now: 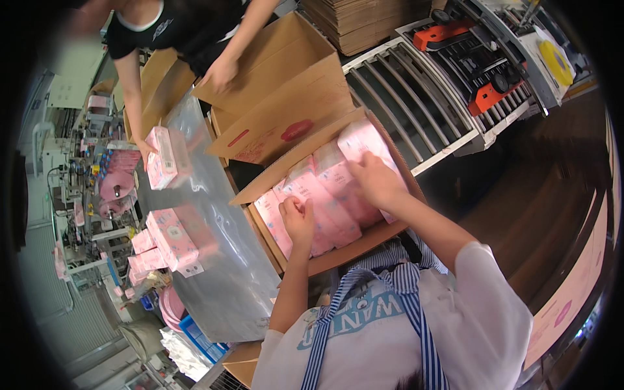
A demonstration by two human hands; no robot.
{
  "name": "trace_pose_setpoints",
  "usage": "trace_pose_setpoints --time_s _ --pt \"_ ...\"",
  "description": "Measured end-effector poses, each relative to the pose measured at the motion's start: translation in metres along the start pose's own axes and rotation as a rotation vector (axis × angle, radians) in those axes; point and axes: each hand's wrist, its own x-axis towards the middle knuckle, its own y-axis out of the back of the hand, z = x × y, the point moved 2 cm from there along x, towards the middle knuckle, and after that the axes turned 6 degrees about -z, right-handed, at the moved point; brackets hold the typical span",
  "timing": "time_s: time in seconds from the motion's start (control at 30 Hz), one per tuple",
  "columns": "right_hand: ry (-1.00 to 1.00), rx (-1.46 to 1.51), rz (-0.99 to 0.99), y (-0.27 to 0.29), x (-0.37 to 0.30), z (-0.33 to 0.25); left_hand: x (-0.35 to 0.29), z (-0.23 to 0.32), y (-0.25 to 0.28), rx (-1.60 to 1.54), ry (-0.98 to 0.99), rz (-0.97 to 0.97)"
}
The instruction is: The person packs pink rectangular packages into cardboard boxes on a metal table. They arrange the items, close the box flaps, and move the sealed boxes to a conveyor belt. The process is repeated continuously with another person assisting in the background.
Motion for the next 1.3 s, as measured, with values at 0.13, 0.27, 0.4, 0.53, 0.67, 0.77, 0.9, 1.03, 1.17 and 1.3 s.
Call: trace_pose_setpoints --time_s 0.13,0.27,0.4,0.53,0.67,0.77,0.9,1.03,1.17,1.3 --pt "-0.187 -0.233 -0.097 -0.050 0.054 0.017 0.034 -0.018 -0.039 0.388 -0.046 -0.122" --pt "-0.066 -0.185 -0.139 -0.061 0.072 0.031 0.031 -0.004 -0.045 0.571 0.112 -0.465" --pt "-0.055 -0.021 -0.009 -0.024 0.059 0.038 -0.010 -0.024 -0.047 0.590 0.072 -0.584" --pt "-0.231 -0.163 0.023 -0.049 0.071 0.068 -0.026 -0.022 -0.054 0.537 -0.030 -0.481" --pt "-0.324 -0.121 -0.503 -0.093 0.088 0.078 -0.015 -0.019 -0.043 0.538 0.000 -0.562" --pt "-0.111 -0.222 -0.744 -0.077 0.026 0.062 -0.029 -0.020 -0.036 0.523 0.074 -0.746" --pt "-0.074 -0.036 -0.871 -0.090 -0.002 0.082 -0.027 -0.023 -0.035 0.526 0.035 -0.802" --pt "-0.100 -0.238 0.234 0.022 -0.036 0.052 -0.030 -0.041 -0.012 0.391 0.145 -0.832" --pt "-0.332 -0.066 -0.129 0.029 -0.016 0.112 -0.022 -0.058 0.013 0.436 0.080 -0.709" --pt "-0.331 -0.053 0.000 0.064 -0.017 0.137 -0.019 -0.081 0.055 0.514 -0.053 -0.516"
